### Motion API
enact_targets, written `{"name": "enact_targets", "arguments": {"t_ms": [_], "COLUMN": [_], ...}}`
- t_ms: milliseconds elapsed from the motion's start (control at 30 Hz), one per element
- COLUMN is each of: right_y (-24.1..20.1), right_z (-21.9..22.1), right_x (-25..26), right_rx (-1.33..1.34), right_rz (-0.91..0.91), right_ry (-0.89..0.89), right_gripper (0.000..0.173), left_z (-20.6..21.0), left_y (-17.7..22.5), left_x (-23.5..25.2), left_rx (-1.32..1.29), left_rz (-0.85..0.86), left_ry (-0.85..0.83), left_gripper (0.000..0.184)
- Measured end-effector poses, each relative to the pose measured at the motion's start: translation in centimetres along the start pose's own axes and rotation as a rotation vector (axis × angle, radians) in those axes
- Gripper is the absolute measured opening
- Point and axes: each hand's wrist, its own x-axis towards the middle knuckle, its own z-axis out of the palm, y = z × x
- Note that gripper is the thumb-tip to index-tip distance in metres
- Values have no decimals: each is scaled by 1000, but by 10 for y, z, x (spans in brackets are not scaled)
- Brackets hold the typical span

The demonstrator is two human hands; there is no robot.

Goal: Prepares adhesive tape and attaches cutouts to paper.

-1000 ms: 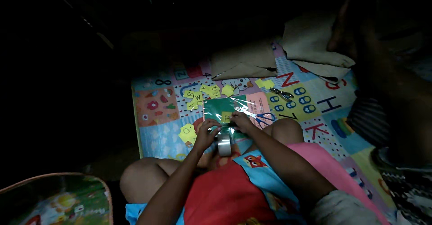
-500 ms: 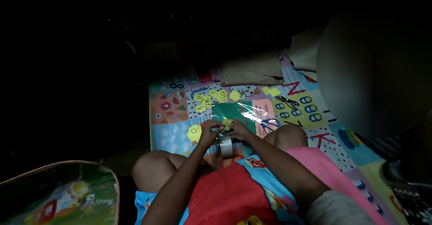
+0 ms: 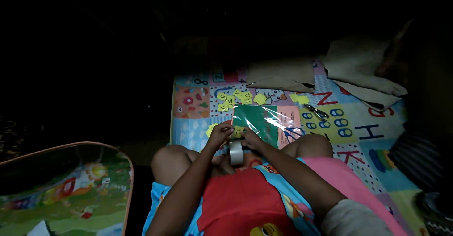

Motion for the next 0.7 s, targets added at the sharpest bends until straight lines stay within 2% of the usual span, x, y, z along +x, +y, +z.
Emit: {"name": "enact_targets", "arguments": {"t_ms": [400, 467, 567, 700], "right_y": [-1, -2, -3, -7], "right_z": [-7, -11, -23, -27], "right_x": [11, 14, 19, 20], "right_rx": [-39, -83, -198, -137], "right_rz": [49, 58, -27, -106], "right_ry": [-54, -3, 103, 152], "right_gripper": [42, 40, 35, 33], "left_z": [0, -4, -9, -11], "left_y": [4, 3, -3, -16], "left_x": [7, 11, 15, 25], "left_rx": [69, 63, 12, -2], "left_rz": [-53, -78, -83, -65], "left_ry": [1, 7, 7, -18], "left_gripper": [24, 26, 27, 28]}}
